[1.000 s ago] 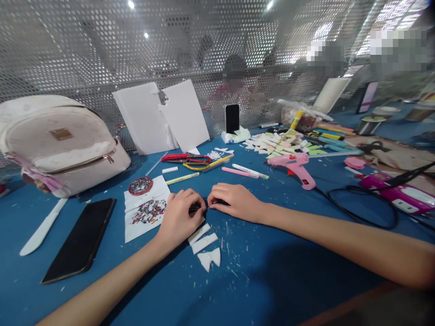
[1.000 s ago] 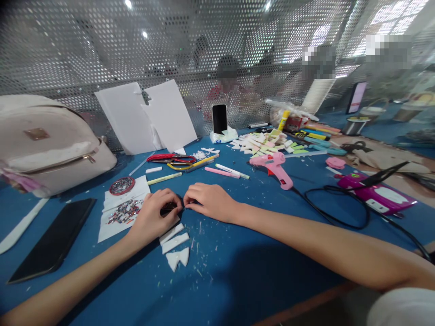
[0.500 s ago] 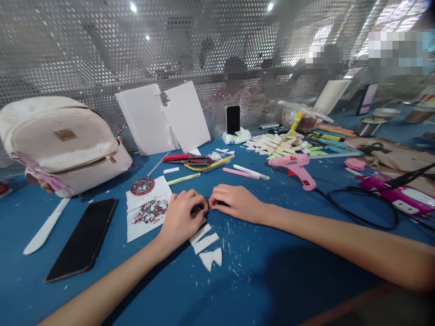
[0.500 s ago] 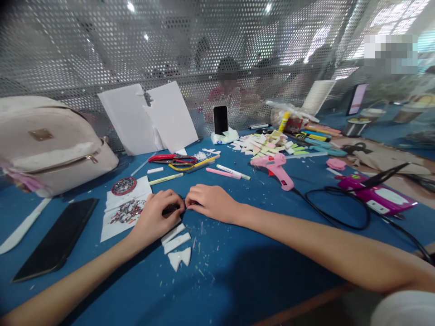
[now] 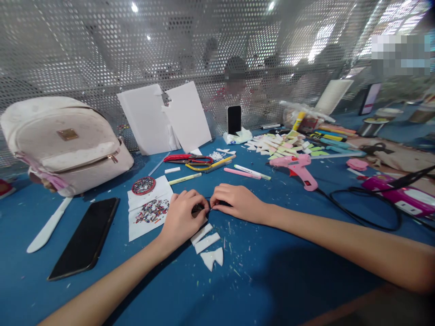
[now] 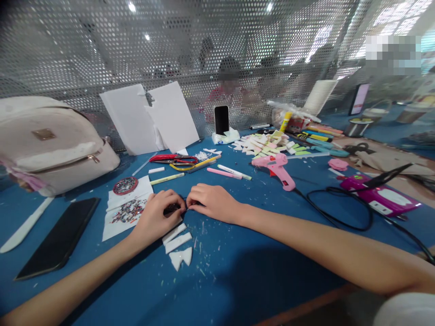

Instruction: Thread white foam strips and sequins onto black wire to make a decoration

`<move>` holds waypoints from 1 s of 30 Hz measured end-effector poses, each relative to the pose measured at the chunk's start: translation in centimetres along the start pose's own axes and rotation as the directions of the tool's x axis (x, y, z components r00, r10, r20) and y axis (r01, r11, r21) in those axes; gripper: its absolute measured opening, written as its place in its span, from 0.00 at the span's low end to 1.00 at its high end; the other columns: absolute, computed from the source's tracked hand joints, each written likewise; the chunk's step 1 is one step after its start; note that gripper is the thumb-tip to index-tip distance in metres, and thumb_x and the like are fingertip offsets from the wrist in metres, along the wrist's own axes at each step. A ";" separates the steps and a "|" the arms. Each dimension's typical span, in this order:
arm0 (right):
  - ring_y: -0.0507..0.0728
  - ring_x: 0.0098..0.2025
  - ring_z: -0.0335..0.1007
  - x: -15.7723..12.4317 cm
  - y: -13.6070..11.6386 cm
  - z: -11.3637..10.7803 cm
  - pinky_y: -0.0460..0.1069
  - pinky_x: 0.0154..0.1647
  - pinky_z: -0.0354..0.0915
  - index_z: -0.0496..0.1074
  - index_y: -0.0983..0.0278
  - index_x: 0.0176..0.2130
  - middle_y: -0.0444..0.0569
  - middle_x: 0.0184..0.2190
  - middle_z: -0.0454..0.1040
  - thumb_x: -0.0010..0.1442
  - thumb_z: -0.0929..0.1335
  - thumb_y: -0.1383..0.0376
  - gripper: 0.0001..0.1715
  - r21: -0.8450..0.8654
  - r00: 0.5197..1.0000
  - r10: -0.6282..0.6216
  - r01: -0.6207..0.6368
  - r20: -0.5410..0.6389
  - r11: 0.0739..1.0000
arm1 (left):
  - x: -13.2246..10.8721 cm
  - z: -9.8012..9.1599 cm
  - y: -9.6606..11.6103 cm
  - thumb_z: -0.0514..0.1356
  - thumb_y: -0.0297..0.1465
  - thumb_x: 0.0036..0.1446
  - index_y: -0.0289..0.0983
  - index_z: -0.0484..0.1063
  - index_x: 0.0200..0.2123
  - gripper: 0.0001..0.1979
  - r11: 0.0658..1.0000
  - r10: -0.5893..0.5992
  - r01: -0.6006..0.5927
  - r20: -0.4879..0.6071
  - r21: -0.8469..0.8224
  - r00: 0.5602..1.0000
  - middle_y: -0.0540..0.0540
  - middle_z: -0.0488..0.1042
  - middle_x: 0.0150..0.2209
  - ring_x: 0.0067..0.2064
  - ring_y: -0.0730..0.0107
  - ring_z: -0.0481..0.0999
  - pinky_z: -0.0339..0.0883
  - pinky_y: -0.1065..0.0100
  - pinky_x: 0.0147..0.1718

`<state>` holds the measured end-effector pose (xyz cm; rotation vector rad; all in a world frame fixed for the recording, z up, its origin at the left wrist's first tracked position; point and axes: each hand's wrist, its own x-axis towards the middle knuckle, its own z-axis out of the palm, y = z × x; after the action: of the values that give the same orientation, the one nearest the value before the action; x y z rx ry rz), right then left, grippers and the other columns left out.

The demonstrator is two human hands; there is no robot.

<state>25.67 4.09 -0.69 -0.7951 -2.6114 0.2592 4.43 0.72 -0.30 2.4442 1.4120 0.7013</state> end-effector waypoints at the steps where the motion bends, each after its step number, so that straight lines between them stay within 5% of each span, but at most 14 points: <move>1: 0.55 0.43 0.69 0.0 0.0 0.0 0.47 0.38 0.60 0.72 0.62 0.41 0.46 0.37 0.74 0.67 0.67 0.65 0.04 0.008 1.000 0.001 -0.001 -0.001 1.000 | 0.0 0.0 0.0 0.58 0.24 0.55 0.42 0.73 0.31 0.07 1.000 0.001 -0.001 -0.003 0.000 1.000 0.51 0.76 0.36 0.40 0.62 0.70 0.54 0.60 0.40; 30: 0.54 0.40 0.73 -1.0 -0.7 -0.7 0.46 0.41 0.64 0.75 0.61 0.46 0.49 0.38 0.75 0.69 0.63 0.64 0.11 0.060 0.995 -0.034 0.040 -0.089 0.997 | -0.2 -0.1 0.0 0.57 0.27 0.60 0.41 0.73 0.32 0.07 1.000 -0.004 0.004 -0.049 -0.008 0.999 0.50 0.78 0.36 0.40 0.62 0.72 0.54 0.60 0.38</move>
<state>26.32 3.00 -0.19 -0.7200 -2.5207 0.2864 4.34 0.53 -0.29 2.4333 1.4287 0.7689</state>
